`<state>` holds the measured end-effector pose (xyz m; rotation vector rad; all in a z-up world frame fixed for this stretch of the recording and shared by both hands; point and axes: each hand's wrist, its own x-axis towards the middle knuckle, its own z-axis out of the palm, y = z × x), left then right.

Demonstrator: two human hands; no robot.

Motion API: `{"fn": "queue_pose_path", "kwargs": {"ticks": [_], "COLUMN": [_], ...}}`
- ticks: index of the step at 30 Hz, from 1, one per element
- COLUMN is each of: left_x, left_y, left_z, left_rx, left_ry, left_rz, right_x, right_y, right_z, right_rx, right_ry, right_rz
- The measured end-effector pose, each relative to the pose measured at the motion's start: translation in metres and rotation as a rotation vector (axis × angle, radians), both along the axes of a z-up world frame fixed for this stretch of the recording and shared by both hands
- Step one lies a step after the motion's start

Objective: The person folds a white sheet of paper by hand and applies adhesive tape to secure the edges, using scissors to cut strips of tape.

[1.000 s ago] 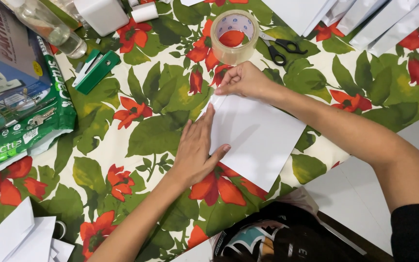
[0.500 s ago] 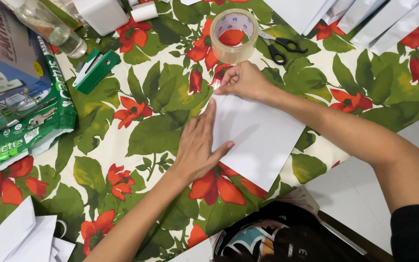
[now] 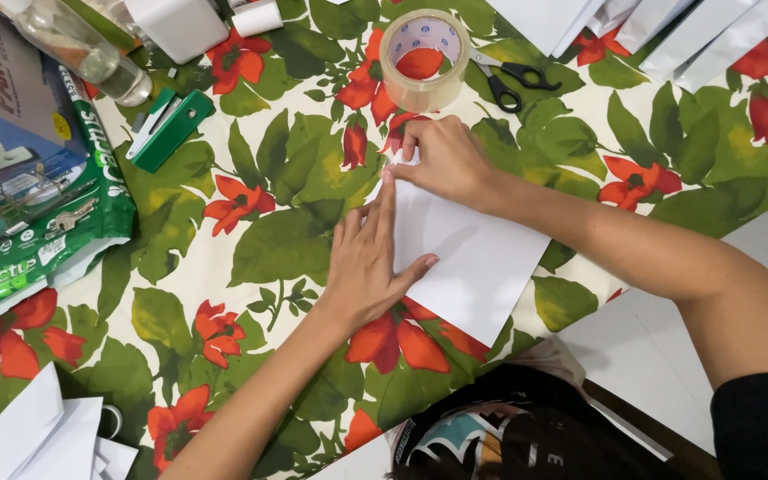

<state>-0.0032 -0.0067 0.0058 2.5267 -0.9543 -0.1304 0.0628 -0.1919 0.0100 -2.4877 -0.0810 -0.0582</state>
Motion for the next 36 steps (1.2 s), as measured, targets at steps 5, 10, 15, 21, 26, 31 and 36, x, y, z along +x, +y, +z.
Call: {"fn": "queue_pose_path", "kwargs": {"ticks": [5,10,15,21,26,31,36], "left_x": [-0.003,-0.003,-0.004,-0.004,-0.003,-0.003,-0.002], "left_y": [0.001,0.001,0.003,0.003,0.005,0.005,0.005], "left_z": [0.003,0.003,0.005,0.001,0.000,-0.002,-0.005], "left_rx": [-0.016,-0.026,-0.063,-0.064,-0.063,-0.091,-0.106], "left_ry": [0.019,0.037,0.034,0.035,0.038,0.048,0.066], "left_rz": [0.003,0.010,0.005,0.007,0.021,0.010,0.017], "right_x": [-0.009,-0.012,-0.003,-0.003,0.005,0.004,0.002], "right_y": [0.008,0.007,-0.003,-0.008,-0.012,-0.022,-0.015], "right_z": [0.022,0.033,0.013,0.012,0.006,0.009,0.020], "right_rx": [-0.146,-0.214,-0.238,-0.211,-0.189,-0.116,-0.151], "right_ry": [0.065,0.111,0.022,0.092,0.097,0.076,0.138], "right_rz": [-0.065,-0.094,-0.097,-0.087,-0.066,-0.096,-0.064]}}
